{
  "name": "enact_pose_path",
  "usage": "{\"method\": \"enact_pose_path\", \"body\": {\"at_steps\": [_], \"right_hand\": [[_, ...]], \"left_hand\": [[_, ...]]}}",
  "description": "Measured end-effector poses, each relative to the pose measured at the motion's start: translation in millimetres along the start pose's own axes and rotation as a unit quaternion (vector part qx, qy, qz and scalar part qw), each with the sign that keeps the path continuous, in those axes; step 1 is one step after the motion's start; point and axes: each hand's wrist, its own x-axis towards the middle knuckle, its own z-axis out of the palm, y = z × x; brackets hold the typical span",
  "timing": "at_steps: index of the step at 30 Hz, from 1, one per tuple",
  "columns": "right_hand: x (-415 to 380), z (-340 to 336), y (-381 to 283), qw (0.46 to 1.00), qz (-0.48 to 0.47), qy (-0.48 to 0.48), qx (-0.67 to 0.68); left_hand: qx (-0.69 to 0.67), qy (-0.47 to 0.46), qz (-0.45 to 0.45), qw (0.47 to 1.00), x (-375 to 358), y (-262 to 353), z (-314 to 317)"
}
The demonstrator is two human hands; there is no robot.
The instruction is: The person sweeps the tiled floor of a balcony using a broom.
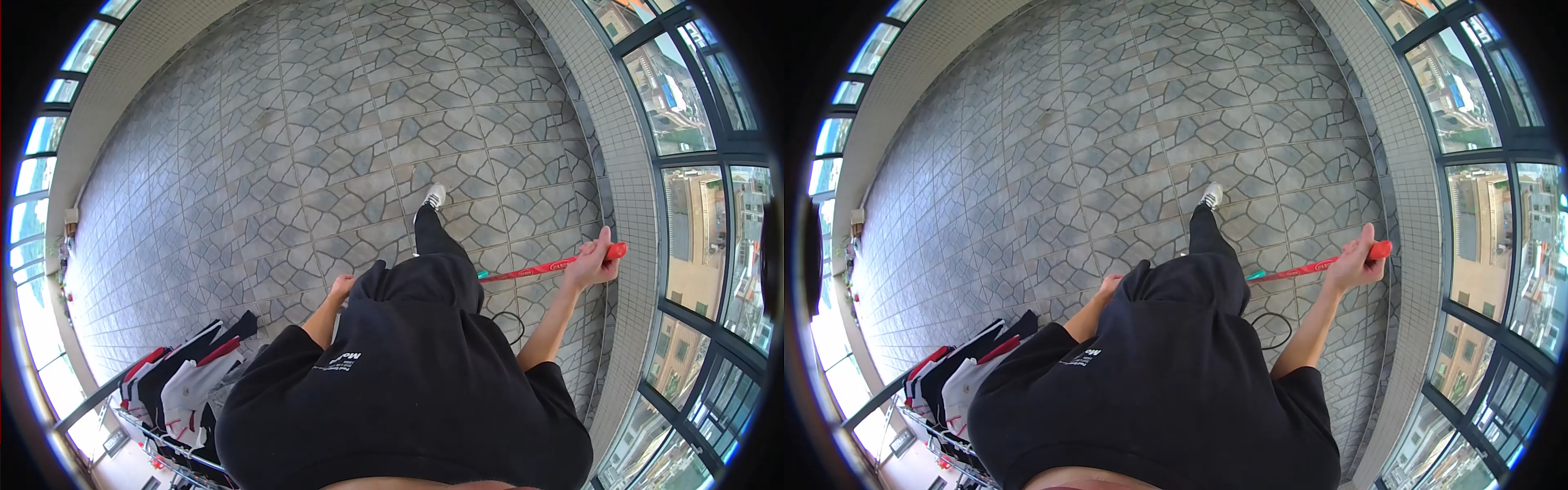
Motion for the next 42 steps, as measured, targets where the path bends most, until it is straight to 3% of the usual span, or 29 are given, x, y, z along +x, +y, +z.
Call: {"method": "enact_pose_path", "body": {"at_steps": [2,4,6,8,10,12,14,16,18,20,22,24,26,31,36,42], "right_hand": [[18,17,-6,0.998,-0.02,-0.042,0.029],[29,42,-7,0.994,-0.041,-0.086,0.054],[30,80,-9,0.97,-0.068,-0.191,0.136],[32,121,-14,0.967,-0.054,-0.193,0.156],[42,158,-13,0.963,-0.161,-0.175,0.122],[55,185,-5,0.958,-0.167,-0.158,0.173],[61,197,3,0.952,-0.167,-0.138,0.216],[68,208,20,0.97,-0.079,-0.148,0.176],[76,211,60,0.971,-0.052,-0.176,0.152],[78,214,102,0.974,-0.039,-0.222,0.016],[71,206,152,0.969,-0.024,-0.244,-0.008],[66,207,188,0.962,-0.009,-0.27,-0.029],[61,202,208,0.932,-0.041,-0.353,-0.066],[47,191,196,0.944,-0.006,-0.319,-0.081],[38,161,175,0.948,0.015,-0.309,-0.075],[23,121,89,0.976,0.074,-0.182,-0.096]], "left_hand": [[-0.01,0.006,-0.025,1.0,12,68,-16],[0.069,0.043,0.054,0.995,31,129,-28],[-0.035,0.106,0.118,0.987,42,196,-24],[-0.153,0.072,0.159,0.973,37,264,-18],[-0.168,0.037,0.147,0.974,35,319,-8],[-0.129,0.019,0.195,0.972,49,350,7],[-0.086,-0.003,0.233,0.969,48,358,13],[0.003,-0.025,0.254,0.967,46,370,17],[0.032,-0.03,0.253,0.967,51,367,14],[0.042,-0.009,0.205,0.978,77,345,12],[-0.014,0.007,0.188,0.982,87,340,5],[-0.152,0.031,0.088,0.984,73,356,-7],[-0.134,0.035,0.092,0.986,70,351,-13],[0.097,0.052,0.15,0.983,99,321,-17],[0.133,0.043,0.136,0.981,99,337,-10],[0.201,-0.011,0.186,0.962,115,391,9]]}}
